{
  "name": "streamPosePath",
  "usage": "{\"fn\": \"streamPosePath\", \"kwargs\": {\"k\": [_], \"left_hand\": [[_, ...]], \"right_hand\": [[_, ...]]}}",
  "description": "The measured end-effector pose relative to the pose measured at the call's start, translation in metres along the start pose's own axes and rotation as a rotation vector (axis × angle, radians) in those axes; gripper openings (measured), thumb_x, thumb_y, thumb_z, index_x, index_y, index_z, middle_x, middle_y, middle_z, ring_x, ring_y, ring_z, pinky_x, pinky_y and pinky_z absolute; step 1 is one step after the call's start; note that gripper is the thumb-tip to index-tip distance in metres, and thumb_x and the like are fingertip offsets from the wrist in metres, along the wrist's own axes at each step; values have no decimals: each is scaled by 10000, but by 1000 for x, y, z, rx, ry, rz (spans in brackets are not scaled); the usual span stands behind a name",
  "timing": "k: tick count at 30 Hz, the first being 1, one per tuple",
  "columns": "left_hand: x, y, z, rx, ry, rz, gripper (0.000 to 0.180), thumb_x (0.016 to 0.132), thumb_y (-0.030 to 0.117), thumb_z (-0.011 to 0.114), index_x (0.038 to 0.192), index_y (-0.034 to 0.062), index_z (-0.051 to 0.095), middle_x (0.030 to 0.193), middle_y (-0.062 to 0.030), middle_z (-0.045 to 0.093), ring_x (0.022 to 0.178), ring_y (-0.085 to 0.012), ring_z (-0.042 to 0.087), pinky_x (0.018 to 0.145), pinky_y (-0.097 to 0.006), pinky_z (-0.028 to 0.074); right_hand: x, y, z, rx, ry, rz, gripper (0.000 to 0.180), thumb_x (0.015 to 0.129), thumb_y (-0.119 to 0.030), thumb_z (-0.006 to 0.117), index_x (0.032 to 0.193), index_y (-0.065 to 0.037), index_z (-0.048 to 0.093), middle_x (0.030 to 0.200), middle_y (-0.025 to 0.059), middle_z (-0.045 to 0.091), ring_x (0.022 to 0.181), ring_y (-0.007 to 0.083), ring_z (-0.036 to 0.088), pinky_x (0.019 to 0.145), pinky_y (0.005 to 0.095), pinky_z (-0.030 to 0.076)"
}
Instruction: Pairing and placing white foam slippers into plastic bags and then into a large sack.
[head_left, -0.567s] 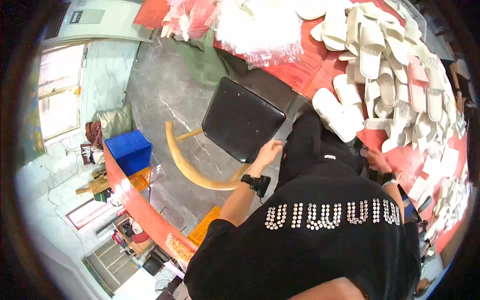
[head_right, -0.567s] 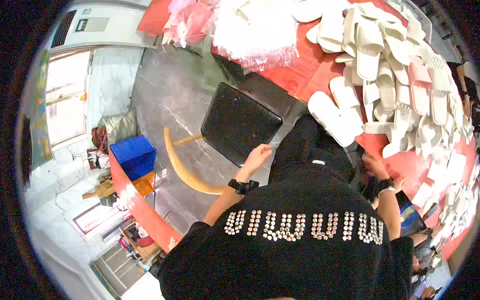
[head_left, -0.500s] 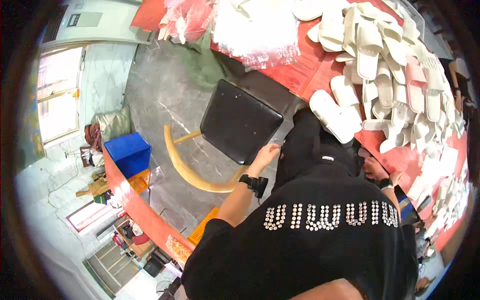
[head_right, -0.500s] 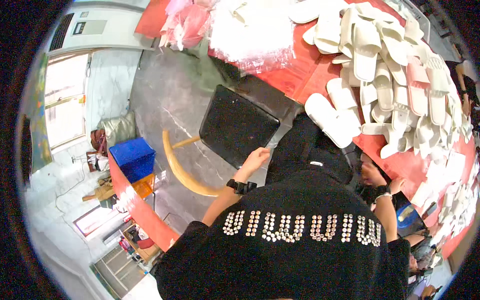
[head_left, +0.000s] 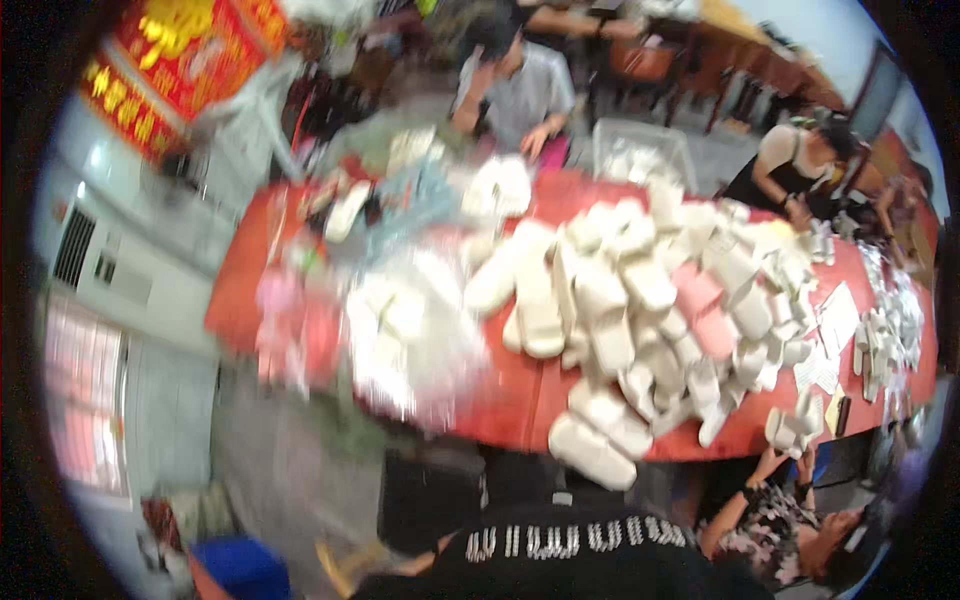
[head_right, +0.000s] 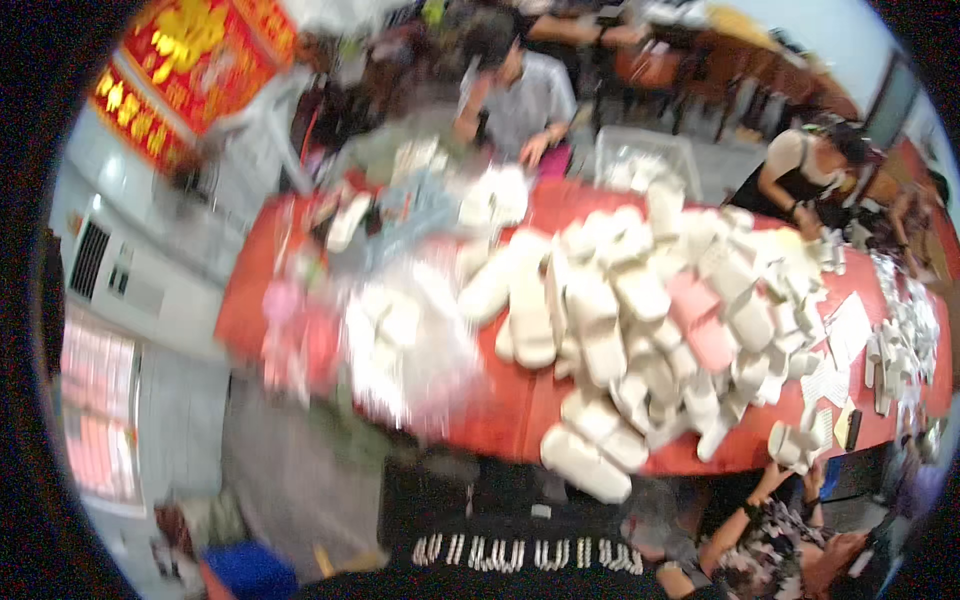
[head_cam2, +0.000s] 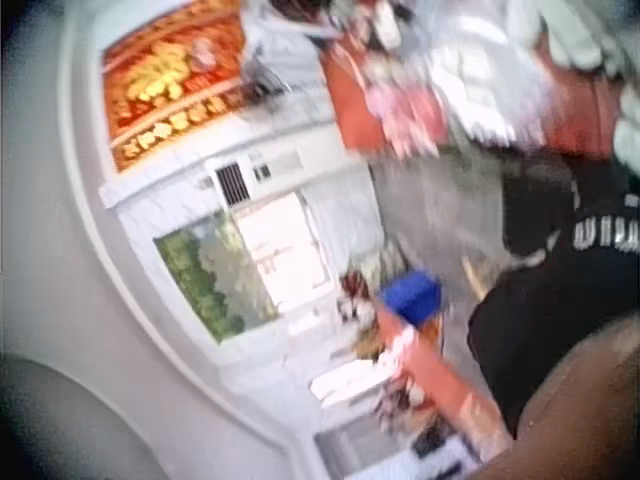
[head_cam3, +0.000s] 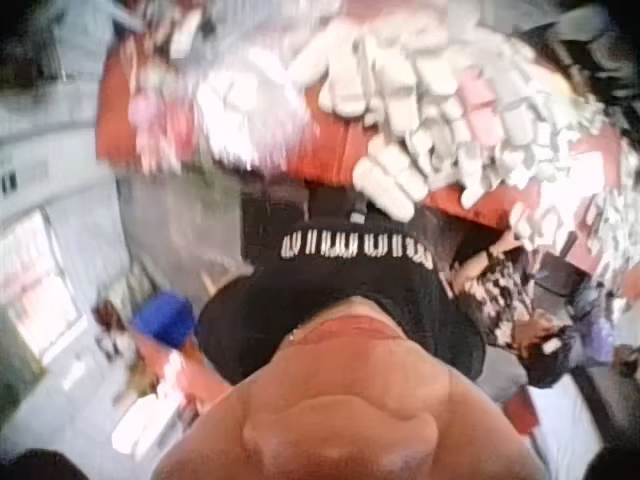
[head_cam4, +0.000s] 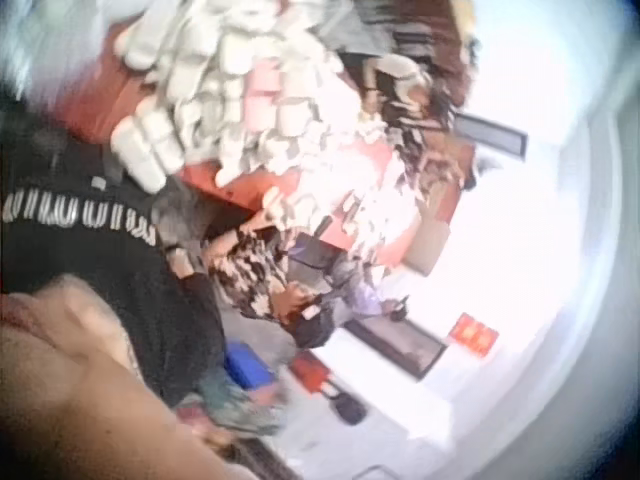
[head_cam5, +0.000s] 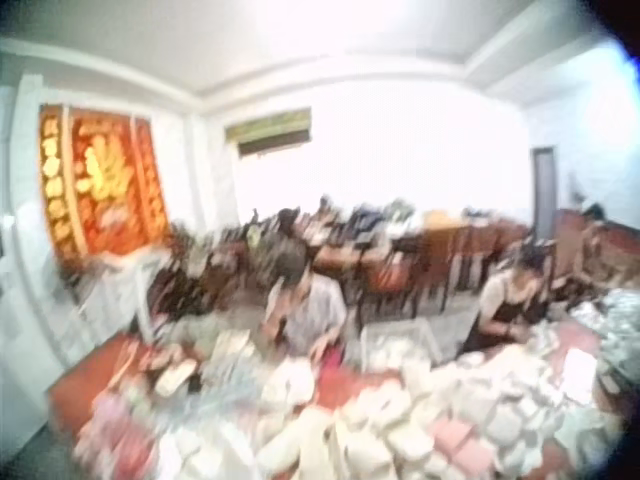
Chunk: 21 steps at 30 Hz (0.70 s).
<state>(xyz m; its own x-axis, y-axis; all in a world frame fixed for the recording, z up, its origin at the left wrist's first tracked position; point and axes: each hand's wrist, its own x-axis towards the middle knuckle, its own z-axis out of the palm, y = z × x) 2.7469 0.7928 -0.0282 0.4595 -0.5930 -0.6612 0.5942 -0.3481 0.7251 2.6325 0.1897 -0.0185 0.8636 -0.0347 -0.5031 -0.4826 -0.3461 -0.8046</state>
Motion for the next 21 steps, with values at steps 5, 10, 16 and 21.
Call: {"fn": "streamPosePath", "kwargs": {"k": [5,10,16,21], "left_hand": [[81,132,-161,287,-75,195,307,858,250,476,1041,22,570,869,-60,594,803,-169,525,720,-309,431],[99,142,-251,366,-134,223,306,857,249,479,1042,23,570,866,-59,594,800,-167,526,715,-308,431],[82,82,-306,381,-241,136,305,855,247,482,1043,24,569,863,-57,594,797,-166,526,710,-306,432],[70,56,-347,450,-319,96,304,854,245,485,1045,24,569,860,-56,594,794,-164,527,705,-306,432]], "right_hand": [[85,-95,21,31,262,-187,233,850,-265,471,955,-65,529,857,67,570,676,169,557,545,309,464],[106,-123,70,16,336,-186,240,848,-268,470,959,-64,531,866,73,570,692,175,556,558,313,461],[58,-107,158,16,350,-51,249,847,-272,468,965,-62,532,877,80,569,711,182,554,575,318,459],[15,-97,234,42,394,14,256,845,-275,467,969,-60,534,886,86,569,727,189,553,589,321,457]]}}
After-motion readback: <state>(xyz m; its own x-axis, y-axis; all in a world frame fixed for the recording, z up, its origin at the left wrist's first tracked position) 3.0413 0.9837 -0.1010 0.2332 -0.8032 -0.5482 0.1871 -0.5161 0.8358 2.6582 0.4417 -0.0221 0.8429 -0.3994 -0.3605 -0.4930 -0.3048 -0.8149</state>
